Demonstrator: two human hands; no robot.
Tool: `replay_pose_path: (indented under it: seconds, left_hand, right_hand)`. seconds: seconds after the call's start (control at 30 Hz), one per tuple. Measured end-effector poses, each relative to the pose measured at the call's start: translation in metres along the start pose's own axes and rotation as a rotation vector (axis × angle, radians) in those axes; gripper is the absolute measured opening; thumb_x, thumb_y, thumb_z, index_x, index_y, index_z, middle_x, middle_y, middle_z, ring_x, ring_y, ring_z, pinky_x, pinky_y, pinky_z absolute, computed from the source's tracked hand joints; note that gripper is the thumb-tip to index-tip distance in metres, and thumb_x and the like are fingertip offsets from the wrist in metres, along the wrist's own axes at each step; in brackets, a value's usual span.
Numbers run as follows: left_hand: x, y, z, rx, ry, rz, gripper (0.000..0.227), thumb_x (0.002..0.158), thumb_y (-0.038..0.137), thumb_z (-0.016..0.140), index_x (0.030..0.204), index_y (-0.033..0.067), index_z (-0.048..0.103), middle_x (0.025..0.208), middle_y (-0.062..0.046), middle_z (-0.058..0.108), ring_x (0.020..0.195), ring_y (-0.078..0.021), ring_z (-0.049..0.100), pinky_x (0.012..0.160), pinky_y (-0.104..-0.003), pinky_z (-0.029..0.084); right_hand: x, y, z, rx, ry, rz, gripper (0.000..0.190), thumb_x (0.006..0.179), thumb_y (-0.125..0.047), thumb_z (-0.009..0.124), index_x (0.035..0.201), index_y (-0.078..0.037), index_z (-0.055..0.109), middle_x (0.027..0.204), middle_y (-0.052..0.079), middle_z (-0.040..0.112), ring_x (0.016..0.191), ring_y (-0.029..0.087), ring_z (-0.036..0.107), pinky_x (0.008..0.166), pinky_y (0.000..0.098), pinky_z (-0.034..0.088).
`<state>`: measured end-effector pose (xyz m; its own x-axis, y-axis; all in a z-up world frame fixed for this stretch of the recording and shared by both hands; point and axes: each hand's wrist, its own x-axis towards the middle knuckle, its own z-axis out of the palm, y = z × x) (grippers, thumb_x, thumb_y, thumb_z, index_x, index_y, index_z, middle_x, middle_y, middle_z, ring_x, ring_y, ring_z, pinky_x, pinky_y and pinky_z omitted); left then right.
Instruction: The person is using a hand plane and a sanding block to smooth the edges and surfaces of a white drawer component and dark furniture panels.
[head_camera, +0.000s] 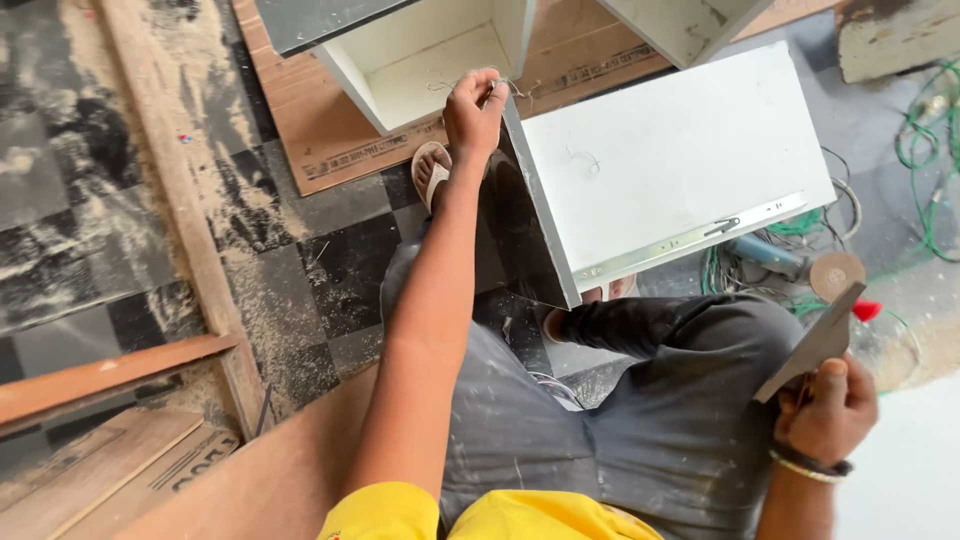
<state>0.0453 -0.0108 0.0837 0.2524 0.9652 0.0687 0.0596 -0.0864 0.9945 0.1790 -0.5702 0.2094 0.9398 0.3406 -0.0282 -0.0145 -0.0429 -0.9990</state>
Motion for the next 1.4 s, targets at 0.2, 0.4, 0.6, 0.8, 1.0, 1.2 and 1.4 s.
replay_pose_path:
  seconds: [0.2, 0.4, 0.6, 0.8, 1.0, 1.2, 1.4]
  left_hand:
    - [0.025, 0.008, -0.009, 0.335, -0.014, 0.005, 0.018, 0.082, 0.025, 0.077, 0.089, 0.0079, 0.075, 0.083, -0.006, 0.081, 0.076, -0.0175, 0.077, 0.073, -0.030, 0.059]
    - [0.057, -0.015, -0.010, 0.517, -0.106, -0.106, 0.016, 0.079, 0.024, 0.080, 0.077, 0.0081, 0.078, 0.075, -0.006, 0.078, 0.070, -0.0177, 0.073, 0.071, -0.031, 0.058]
    - [0.070, -0.035, -0.008, 0.226, -0.101, -0.375, 0.011, 0.075, 0.016, 0.083, 0.079, 0.0069, 0.080, 0.078, -0.005, 0.079, 0.070, -0.0162, 0.071, 0.067, -0.031, 0.058]
    - [0.074, 0.033, 0.000, 0.926, -0.309, -0.271, 0.022, 0.092, 0.025, 0.074, 0.084, 0.0059, 0.078, 0.083, -0.014, 0.074, 0.071, -0.0251, 0.069, 0.072, -0.036, 0.058]
    - [0.075, 0.024, -0.010, 0.742, -0.240, -0.456, 0.028, 0.094, 0.037, 0.067, 0.091, 0.0123, 0.080, 0.086, -0.005, 0.082, 0.075, -0.0196, 0.073, 0.072, -0.036, 0.061]
    - [0.029, 0.034, -0.018, 0.685, -0.389, -0.097, 0.038, 0.081, 0.040, 0.085, 0.105, 0.0116, 0.076, 0.095, -0.007, 0.079, 0.088, -0.0181, 0.074, 0.086, -0.034, 0.060]
    - [-0.101, -0.005, -0.013, 0.392, -0.208, -0.154, 0.110, 0.069, 0.050, 0.093, 0.146, -0.0022, 0.034, 0.144, -0.029, 0.051, 0.133, -0.0387, 0.053, 0.110, -0.044, 0.046]
  right_hand:
    - [0.009, 0.004, 0.000, 0.249, -0.004, -0.021, 0.024, 0.119, -0.024, 0.068, 0.121, 0.000, 0.064, 0.090, 0.008, 0.063, 0.060, 0.011, 0.053, 0.047, 0.0218, 0.039]
    - [0.018, 0.014, -0.018, 0.277, -0.034, 0.052, 0.023, 0.118, -0.026, 0.068, 0.117, -0.004, 0.061, 0.087, 0.005, 0.061, 0.057, 0.010, 0.051, 0.046, 0.0211, 0.038]
    - [0.019, 0.022, -0.033, 0.334, -0.023, 0.058, 0.026, 0.121, -0.026, 0.066, 0.110, -0.004, 0.059, 0.076, 0.005, 0.055, 0.048, 0.008, 0.043, 0.042, 0.0208, 0.033]
    - [0.021, 0.024, -0.036, 0.325, -0.023, 0.063, 0.025, 0.121, -0.026, 0.065, 0.112, -0.003, 0.059, 0.084, 0.008, 0.059, 0.054, 0.010, 0.046, 0.043, 0.0216, 0.034]
    - [0.022, 0.023, -0.037, 0.320, -0.028, 0.082, 0.023, 0.122, -0.023, 0.065, 0.112, -0.003, 0.059, 0.083, 0.008, 0.058, 0.051, 0.009, 0.044, 0.043, 0.0220, 0.034]
    - [0.026, 0.023, -0.042, 0.329, -0.009, 0.118, 0.023, 0.125, -0.022, 0.062, 0.113, -0.002, 0.057, 0.079, 0.006, 0.055, 0.048, 0.009, 0.041, 0.040, 0.0217, 0.032]
    - [0.032, -0.002, -0.020, 0.748, 0.203, 0.391, 0.047, 0.104, -0.028, 0.052, 0.140, 0.002, 0.055, 0.129, 0.016, 0.068, 0.114, 0.028, 0.071, 0.103, 0.0407, 0.058]
